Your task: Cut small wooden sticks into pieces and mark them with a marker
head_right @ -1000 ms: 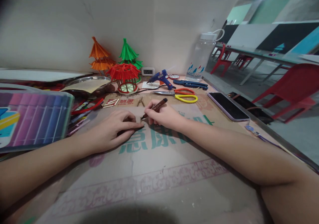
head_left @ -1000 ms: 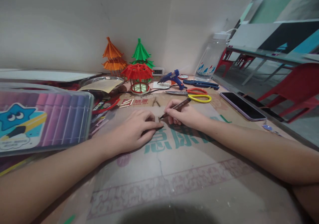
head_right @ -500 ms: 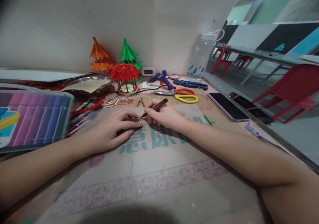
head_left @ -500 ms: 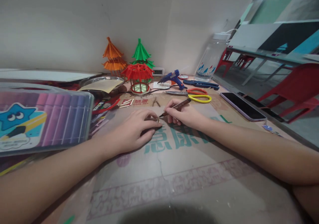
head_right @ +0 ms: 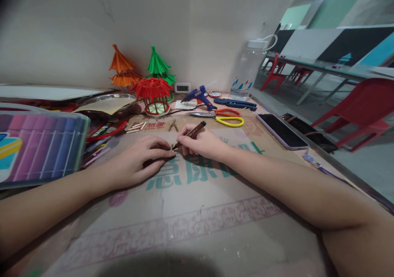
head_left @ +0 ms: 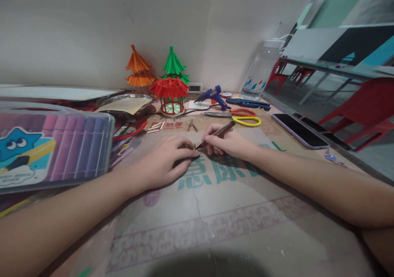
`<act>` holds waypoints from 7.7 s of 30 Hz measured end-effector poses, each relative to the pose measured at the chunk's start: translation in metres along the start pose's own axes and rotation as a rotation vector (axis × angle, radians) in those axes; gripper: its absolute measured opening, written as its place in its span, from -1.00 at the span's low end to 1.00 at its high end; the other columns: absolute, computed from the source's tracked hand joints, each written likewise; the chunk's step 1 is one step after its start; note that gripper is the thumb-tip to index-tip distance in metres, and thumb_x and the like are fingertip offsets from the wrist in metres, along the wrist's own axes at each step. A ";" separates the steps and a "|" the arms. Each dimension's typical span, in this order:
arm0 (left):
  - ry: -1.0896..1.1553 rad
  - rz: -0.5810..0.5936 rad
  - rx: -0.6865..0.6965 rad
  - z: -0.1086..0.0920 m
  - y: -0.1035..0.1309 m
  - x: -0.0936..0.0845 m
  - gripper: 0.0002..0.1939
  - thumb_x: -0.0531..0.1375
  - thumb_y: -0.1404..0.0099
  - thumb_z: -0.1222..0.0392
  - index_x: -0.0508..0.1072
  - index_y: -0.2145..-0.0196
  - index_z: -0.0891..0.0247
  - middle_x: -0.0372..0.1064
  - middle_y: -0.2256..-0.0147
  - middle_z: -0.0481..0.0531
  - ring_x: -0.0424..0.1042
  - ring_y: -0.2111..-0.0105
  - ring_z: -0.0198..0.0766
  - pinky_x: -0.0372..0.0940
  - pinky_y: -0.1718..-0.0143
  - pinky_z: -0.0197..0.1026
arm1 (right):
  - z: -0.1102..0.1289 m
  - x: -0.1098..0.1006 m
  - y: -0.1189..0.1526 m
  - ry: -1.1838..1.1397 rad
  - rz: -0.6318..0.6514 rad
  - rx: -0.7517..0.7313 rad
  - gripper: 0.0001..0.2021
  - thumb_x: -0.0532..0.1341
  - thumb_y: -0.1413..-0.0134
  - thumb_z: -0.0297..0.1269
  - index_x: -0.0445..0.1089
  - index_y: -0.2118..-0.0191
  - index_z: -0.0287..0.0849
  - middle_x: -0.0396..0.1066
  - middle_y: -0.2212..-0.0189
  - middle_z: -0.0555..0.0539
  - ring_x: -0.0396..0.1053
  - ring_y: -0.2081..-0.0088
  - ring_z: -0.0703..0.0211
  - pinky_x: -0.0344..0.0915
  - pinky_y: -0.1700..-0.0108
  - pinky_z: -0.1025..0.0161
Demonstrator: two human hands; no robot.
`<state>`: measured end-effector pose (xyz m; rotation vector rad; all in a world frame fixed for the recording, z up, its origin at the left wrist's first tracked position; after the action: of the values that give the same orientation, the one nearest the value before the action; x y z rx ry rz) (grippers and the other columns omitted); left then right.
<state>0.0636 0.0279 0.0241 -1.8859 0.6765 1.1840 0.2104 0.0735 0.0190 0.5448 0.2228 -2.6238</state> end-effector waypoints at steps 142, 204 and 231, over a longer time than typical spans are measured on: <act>-0.090 0.025 -0.118 0.014 0.000 0.003 -0.60 0.06 -0.41 0.13 0.46 -0.13 0.18 0.33 -0.15 0.15 0.26 -0.17 0.03 0.17 -0.21 0.16 | 0.002 0.003 0.003 -0.013 0.060 -0.001 -0.88 0.18 -0.10 -0.24 0.28 0.38 -0.15 0.36 0.69 0.09 0.20 0.65 0.36 0.12 0.59 0.40; -0.067 0.013 -0.118 0.013 0.000 0.001 -0.64 0.09 -0.40 0.13 0.49 -0.08 0.20 0.35 -0.13 0.16 0.29 -0.16 0.04 0.19 -0.19 0.15 | 0.005 0.004 0.004 0.020 0.074 -0.028 -0.87 0.18 -0.18 -0.22 0.29 0.33 -0.15 0.41 0.61 0.07 0.24 0.61 0.35 0.16 0.55 0.37; -0.110 -0.068 -0.027 0.010 0.000 -0.003 -0.65 0.06 -0.39 0.24 0.56 -0.02 0.24 0.47 -0.06 0.15 0.42 -0.07 -0.02 0.29 -0.14 0.11 | 0.004 0.005 0.004 -0.022 0.067 -0.043 -0.80 0.17 -0.20 -0.14 0.34 0.27 -0.19 0.46 0.55 0.01 0.19 0.62 0.37 0.09 0.59 0.37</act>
<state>0.0571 0.0366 0.0244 -1.8366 0.5354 1.2487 0.2066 0.0672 0.0206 0.4995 0.2483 -2.5526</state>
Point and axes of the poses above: each hand's wrist, its own y-axis away from the middle knuckle, its own x-axis out of the palm, z = x × y, the point moved 7 cm from there along -y, towards the middle knuckle
